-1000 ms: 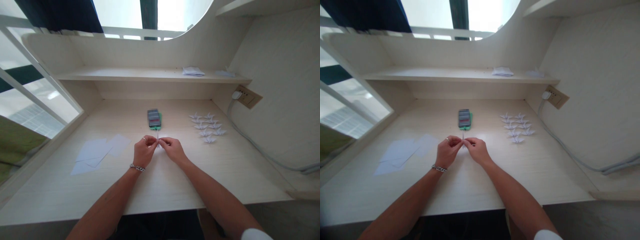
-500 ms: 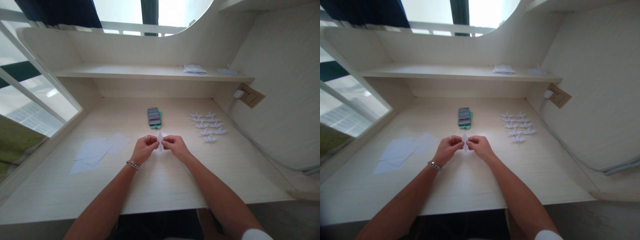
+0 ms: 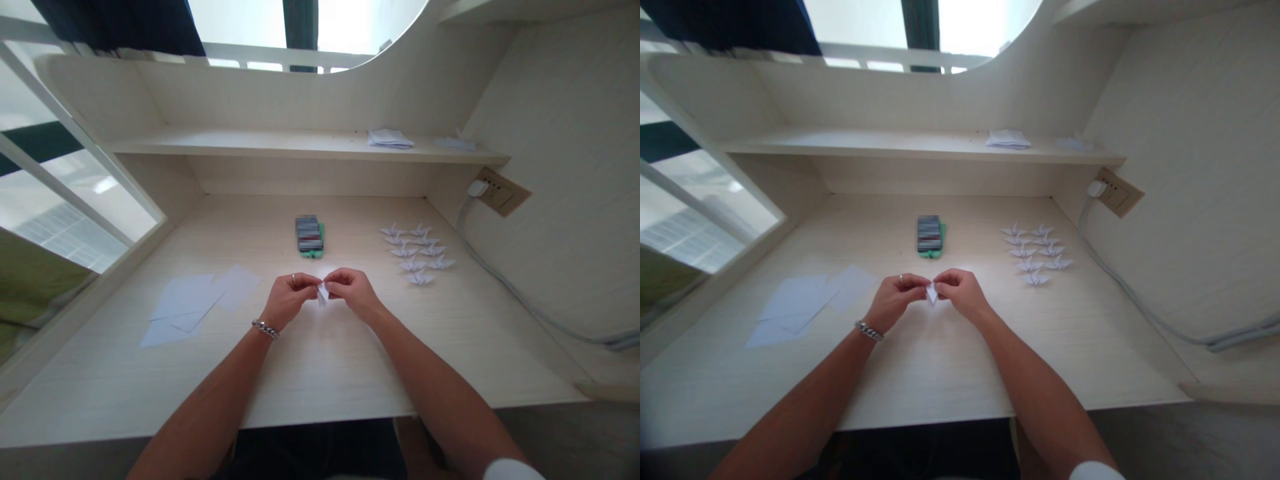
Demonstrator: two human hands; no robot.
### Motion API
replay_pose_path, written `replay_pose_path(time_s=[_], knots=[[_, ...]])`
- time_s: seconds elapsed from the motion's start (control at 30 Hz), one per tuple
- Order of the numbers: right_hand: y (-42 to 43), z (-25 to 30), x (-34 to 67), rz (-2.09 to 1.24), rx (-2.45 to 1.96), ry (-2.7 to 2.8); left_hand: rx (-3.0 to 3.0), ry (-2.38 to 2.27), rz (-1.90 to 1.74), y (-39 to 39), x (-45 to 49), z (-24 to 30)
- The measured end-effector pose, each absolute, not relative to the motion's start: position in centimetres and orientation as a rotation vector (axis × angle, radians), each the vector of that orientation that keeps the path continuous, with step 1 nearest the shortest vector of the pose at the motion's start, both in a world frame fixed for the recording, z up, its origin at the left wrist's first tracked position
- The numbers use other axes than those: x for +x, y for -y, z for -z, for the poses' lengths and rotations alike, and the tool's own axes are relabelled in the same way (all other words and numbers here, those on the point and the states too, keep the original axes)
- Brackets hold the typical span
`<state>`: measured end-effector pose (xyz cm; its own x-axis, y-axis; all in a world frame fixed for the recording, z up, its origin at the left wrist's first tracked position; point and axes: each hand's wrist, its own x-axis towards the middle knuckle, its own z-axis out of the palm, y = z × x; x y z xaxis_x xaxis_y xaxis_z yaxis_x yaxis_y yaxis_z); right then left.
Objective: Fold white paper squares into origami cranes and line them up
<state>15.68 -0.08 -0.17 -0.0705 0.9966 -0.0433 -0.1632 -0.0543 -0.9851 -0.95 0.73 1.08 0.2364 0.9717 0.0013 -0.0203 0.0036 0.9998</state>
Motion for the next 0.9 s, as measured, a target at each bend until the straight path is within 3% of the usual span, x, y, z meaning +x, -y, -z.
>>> replay_pose_path(time_s=[0.2,0.47,0.7,0.9], knots=[[0.2,0.6,15.5,-1.124,-1.118,1.297,1.286,-1.051,-0.99,-1.1,-1.0,-0.5],[0.1,1.2,15.5,-1.177,-1.201,1.399,1.633,-1.175,-0.986,-1.5,-1.3,0.2],[0.4,1.2,15.0,-0.921,-1.294,1.539,1.883,-1.329,-1.015,-0.7,-0.6,-0.1],[0.3,0.9,15.3,-1.053,-1.211,1.552,1.821,-1.239,-1.064,-0.7,-0.4,0.2]])
